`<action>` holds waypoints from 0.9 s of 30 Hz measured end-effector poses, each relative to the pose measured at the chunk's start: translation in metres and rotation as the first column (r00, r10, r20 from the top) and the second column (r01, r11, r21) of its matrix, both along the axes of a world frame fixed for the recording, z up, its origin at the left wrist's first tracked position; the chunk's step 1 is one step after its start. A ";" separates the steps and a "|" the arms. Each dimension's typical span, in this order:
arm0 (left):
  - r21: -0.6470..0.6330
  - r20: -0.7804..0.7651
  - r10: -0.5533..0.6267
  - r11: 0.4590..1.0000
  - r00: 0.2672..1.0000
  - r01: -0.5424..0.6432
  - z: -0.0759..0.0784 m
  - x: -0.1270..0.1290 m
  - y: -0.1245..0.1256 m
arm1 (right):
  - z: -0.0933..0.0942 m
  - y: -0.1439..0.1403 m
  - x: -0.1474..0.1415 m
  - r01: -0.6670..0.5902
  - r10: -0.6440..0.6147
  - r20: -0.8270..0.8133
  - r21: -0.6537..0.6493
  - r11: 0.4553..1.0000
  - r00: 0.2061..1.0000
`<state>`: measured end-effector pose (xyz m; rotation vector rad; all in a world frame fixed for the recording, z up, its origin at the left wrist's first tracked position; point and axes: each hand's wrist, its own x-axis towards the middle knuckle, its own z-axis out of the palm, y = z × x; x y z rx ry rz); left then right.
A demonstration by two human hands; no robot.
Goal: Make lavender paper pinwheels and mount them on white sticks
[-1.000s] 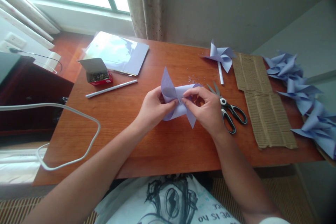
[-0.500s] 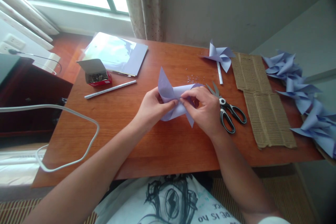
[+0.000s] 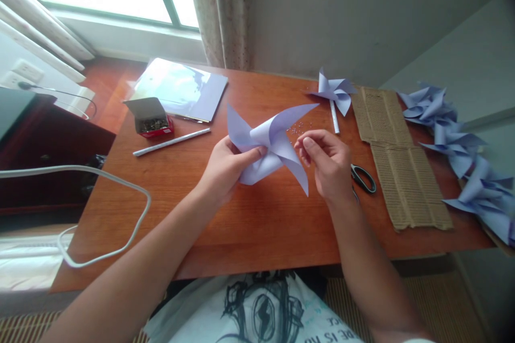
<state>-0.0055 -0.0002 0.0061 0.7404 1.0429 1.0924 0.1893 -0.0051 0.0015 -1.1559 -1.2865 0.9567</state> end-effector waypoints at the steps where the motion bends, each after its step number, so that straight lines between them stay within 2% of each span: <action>1: -0.001 0.024 -0.019 1.000 1.000 0.019 0.001 0.000 -0.001 | -0.002 0.002 0.001 -0.053 0.052 -0.020 -0.049 0.997 0.998; 4: 0.002 0.058 -0.066 0.998 0.996 0.066 0.003 0.002 -0.004 | -0.004 0.003 -0.002 -0.182 0.175 -0.059 -0.135 0.974 0.983; 8: -0.008 0.101 -0.099 0.995 0.990 0.100 0.003 0.005 -0.007 | -0.001 0.000 -0.007 -0.274 0.267 -0.070 -0.140 0.951 0.961; 14: -0.032 0.169 -0.131 0.990 0.977 0.139 0.004 0.006 -0.009 | -0.003 0.001 -0.002 -0.305 0.305 -0.009 -0.009 0.952 0.952; 21: -0.055 0.192 -0.134 0.988 0.972 0.147 0.006 0.007 -0.010 | -0.007 0.001 -0.002 -0.305 0.305 0.022 0.029 0.952 0.952; 27: -0.059 0.312 -0.211 0.969 0.927 0.240 0.005 0.005 -0.008 | -0.007 0.001 -0.001 -0.316 0.314 0.047 0.042 0.948 0.948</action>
